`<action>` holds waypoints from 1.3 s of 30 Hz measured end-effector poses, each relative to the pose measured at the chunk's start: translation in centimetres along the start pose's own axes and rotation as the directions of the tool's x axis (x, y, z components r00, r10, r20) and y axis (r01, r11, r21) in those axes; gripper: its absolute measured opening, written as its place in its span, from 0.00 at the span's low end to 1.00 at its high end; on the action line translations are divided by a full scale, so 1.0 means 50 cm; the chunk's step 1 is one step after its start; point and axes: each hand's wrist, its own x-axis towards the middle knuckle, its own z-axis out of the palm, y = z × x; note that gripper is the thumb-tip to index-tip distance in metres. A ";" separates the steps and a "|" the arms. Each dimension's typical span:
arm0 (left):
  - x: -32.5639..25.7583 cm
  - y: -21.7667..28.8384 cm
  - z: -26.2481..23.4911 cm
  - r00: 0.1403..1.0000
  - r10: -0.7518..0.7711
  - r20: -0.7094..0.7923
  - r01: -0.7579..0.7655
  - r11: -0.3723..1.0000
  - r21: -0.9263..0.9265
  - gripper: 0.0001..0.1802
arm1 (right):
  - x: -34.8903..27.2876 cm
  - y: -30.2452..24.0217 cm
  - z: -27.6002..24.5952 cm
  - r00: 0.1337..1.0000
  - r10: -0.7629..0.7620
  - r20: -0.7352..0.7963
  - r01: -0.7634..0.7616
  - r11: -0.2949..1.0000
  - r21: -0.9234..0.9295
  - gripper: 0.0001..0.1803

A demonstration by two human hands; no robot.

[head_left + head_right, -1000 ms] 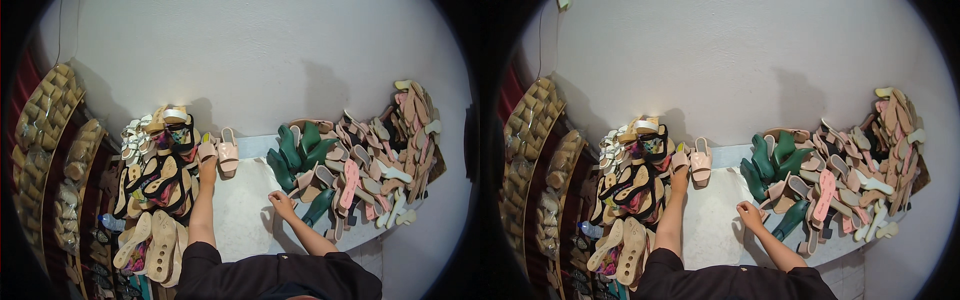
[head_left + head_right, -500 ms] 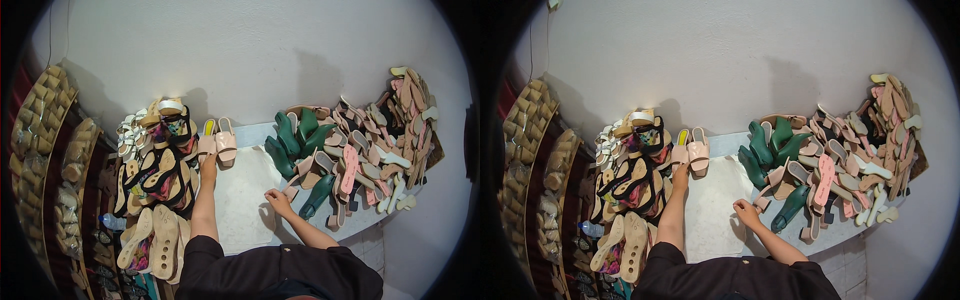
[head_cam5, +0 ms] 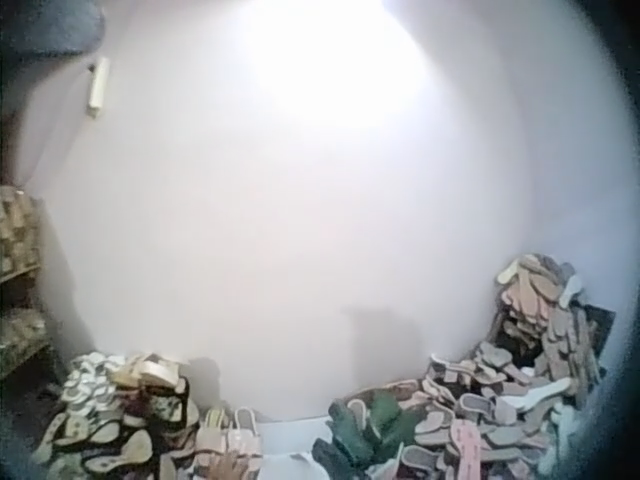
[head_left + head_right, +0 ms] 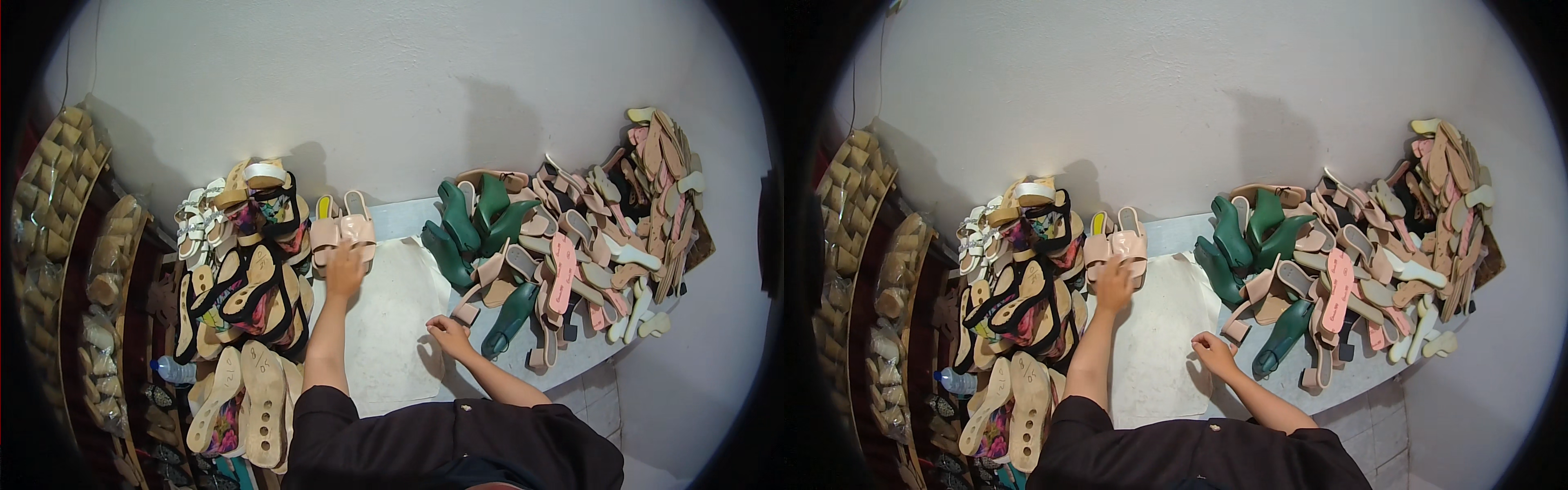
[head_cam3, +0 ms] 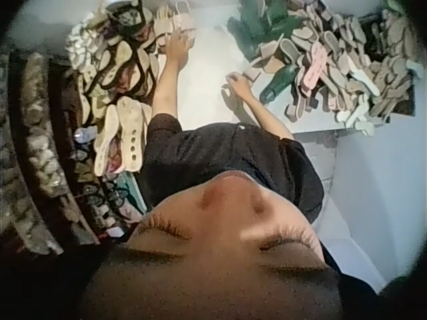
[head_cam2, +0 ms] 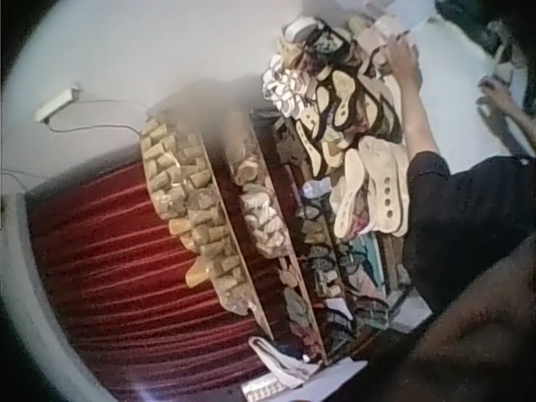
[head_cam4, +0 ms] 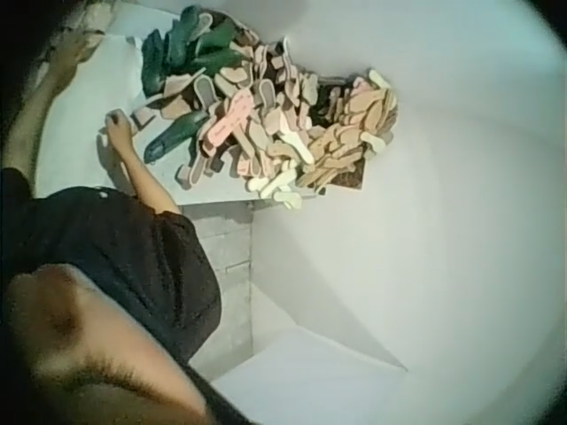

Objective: Organize and pair shoe soles and uppers on a workstation.

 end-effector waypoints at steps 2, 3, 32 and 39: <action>-0.017 -0.003 0.026 0.950 0.272 0.152 -0.277 0.961 0.014 0.21 | -0.001 0.004 0.005 1.000 -0.011 0.021 0.010 0.999 0.035 0.12; -0.008 -0.002 0.041 0.949 0.108 0.298 -0.138 0.987 0.082 0.19 | -0.003 0.000 0.001 1.000 -0.027 0.016 0.026 1.000 0.010 0.11; -0.160 0.490 0.093 0.700 -0.169 0.694 0.467 0.843 -0.266 0.29 | -0.227 0.183 -0.406 0.876 -0.058 -0.479 -0.189 0.872 -0.452 0.32; -0.170 0.497 0.128 0.561 0.036 0.827 0.714 0.486 -0.505 0.19 | -0.287 0.212 -0.406 0.927 0.035 -0.373 -0.234 0.832 -0.503 0.35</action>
